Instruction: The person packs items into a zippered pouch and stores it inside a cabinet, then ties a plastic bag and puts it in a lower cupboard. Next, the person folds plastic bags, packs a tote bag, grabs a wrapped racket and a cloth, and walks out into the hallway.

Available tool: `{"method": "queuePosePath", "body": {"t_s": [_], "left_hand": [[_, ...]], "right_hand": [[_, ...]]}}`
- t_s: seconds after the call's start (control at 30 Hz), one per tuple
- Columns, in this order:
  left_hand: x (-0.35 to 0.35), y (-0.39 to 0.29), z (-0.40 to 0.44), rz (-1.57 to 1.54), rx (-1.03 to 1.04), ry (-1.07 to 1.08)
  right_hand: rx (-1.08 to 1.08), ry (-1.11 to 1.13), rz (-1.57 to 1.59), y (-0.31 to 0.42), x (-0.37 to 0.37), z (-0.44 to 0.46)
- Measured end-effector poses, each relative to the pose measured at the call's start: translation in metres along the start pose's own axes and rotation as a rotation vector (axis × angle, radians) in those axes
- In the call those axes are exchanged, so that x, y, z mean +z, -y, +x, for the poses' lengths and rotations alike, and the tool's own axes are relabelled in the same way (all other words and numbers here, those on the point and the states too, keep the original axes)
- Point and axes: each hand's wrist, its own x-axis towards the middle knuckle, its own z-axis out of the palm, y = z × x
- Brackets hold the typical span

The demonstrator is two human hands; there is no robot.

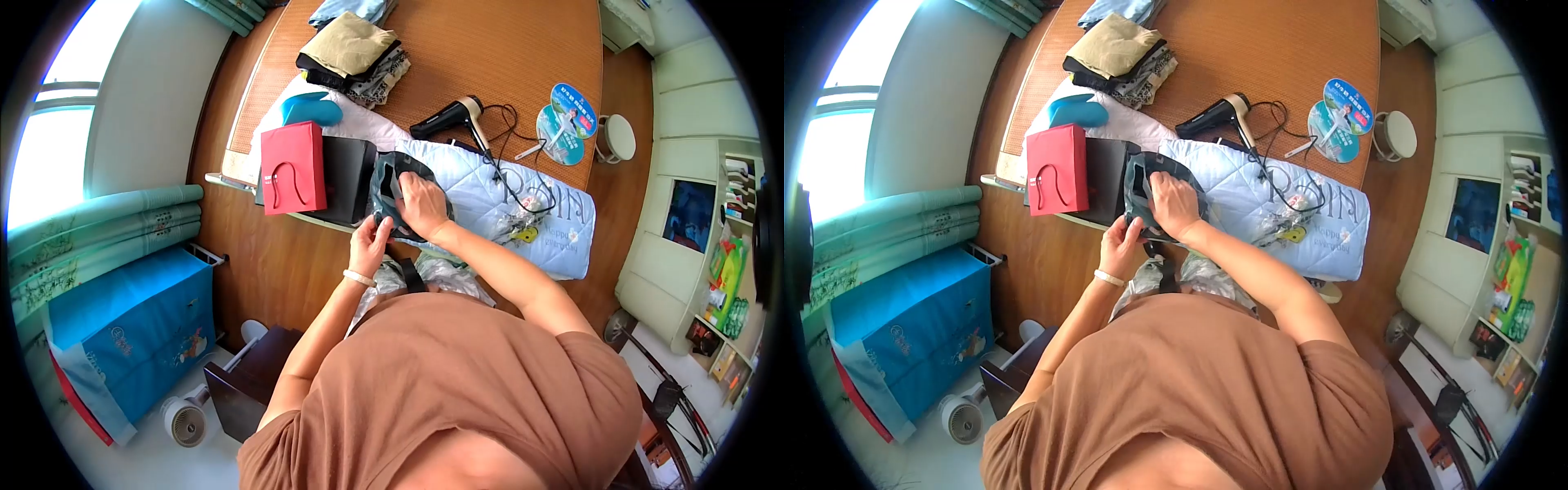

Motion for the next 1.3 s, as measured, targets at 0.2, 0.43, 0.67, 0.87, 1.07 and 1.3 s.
{"method": "queuePosePath", "body": {"t_s": [0.2,0.43,0.67,0.87,1.07,1.3], "left_hand": [[0.006,-0.039,0.008,-0.262,0.028,-0.035],[-0.011,-0.025,0.005,0.018,0.036,0.034],[-0.029,-0.036,-0.019,0.022,0.105,0.165],[-0.044,-0.070,-0.030,0.683,0.706,0.255],[-0.009,-0.122,-0.081,0.632,0.491,0.911],[0.080,-0.120,-0.168,0.902,0.752,1.515]], "right_hand": [[0.173,0.343,0.421,0.011,0.006,-0.008],[0.681,0.327,1.559,0.011,-0.019,-0.016],[0.466,0.246,1.281,0.069,-0.037,-0.066],[0.020,-0.193,0.462,0.131,-0.042,-0.126],[0.047,-0.550,0.111,0.179,-0.123,-0.192],[0.236,-0.341,-0.160,0.184,-0.148,-0.315]]}}
